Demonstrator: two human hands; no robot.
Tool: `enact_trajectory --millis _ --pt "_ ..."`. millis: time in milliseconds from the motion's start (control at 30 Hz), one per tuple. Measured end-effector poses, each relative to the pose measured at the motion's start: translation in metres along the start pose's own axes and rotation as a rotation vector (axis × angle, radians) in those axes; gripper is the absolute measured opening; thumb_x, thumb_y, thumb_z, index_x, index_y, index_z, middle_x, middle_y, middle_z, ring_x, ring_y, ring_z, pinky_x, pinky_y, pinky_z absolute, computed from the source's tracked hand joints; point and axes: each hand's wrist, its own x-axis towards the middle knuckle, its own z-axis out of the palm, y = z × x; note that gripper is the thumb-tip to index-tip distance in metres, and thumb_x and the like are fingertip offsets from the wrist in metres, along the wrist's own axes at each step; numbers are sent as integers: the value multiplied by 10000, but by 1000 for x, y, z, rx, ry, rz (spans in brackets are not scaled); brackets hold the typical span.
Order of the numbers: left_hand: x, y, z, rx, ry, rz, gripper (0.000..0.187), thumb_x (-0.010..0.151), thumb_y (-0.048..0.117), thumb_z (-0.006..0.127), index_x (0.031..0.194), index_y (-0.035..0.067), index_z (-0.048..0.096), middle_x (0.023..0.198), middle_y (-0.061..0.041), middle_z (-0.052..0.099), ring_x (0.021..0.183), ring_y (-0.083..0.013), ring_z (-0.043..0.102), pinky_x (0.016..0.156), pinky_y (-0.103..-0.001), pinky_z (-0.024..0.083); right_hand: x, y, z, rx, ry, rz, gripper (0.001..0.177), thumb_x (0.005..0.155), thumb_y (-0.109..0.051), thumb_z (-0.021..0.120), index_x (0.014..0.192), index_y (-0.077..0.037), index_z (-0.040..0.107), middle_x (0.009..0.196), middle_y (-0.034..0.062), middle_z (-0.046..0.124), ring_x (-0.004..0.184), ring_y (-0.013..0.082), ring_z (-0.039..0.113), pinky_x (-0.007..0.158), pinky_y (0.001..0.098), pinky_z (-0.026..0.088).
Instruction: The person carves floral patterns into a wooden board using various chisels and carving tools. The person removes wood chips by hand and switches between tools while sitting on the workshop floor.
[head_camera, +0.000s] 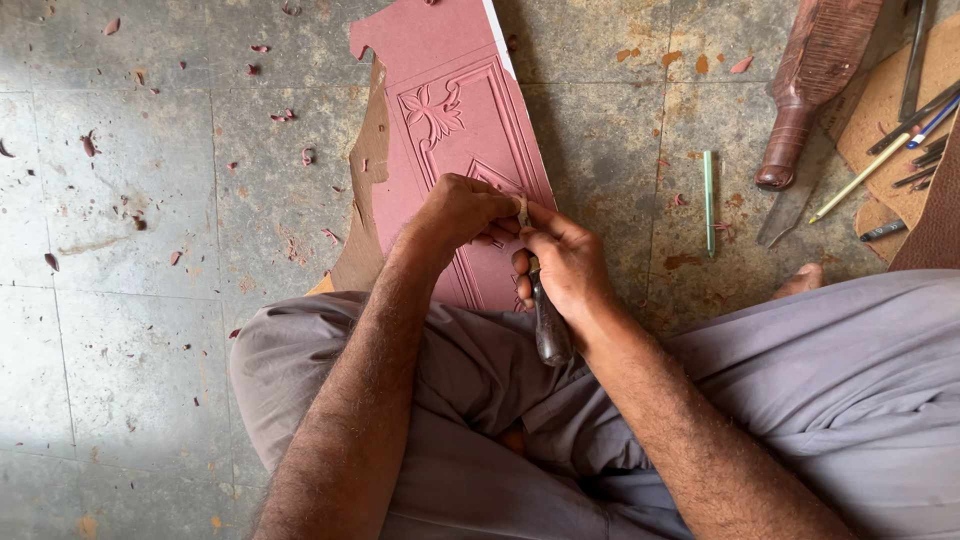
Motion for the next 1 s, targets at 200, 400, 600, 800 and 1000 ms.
enact_trajectory --millis 200,400,600,800,1000 --pt "-2 3 1 -20 10 -7 211 903 173 739 986 -14 791 838 -133 804 720 -198 783 674 -315 663 0 -7 2 -5 24 63 380 985 -102 555 1329 -167 702 640 43 639 414 121 562 335 298 471" --pt "-4 6 1 -29 24 -15 198 900 165 751 971 -17 782 826 -143 795 697 -194 775 653 -314 654 -1 -5 3 27 9 16 382 993 -90 561 1341 -164 700 629 45 632 401 123 548 330 292 460" --pt "-4 6 2 -9 60 -34 215 893 190 758 952 -15 784 812 -142 793 679 -187 770 644 -315 643 3 -1 4 -15 28 22 396 995 -93 568 1367 -177 673 636 49 649 411 122 577 340 289 494" --pt "-3 3 0 -50 78 -27 237 895 211 757 912 -25 773 807 -133 789 679 -185 763 642 -311 639 9 9 3 38 -50 -96 401 1010 -84 553 1394 -139 656 641 45 634 414 117 563 342 285 498" --pt "-8 6 -3 -198 83 -51 223 914 188 714 893 -26 771 775 -124 774 648 -189 751 622 -312 629 20 8 10 -35 -39 -61 420 1007 -98 545 1416 -174 596 658 60 658 412 134 575 345 291 509"
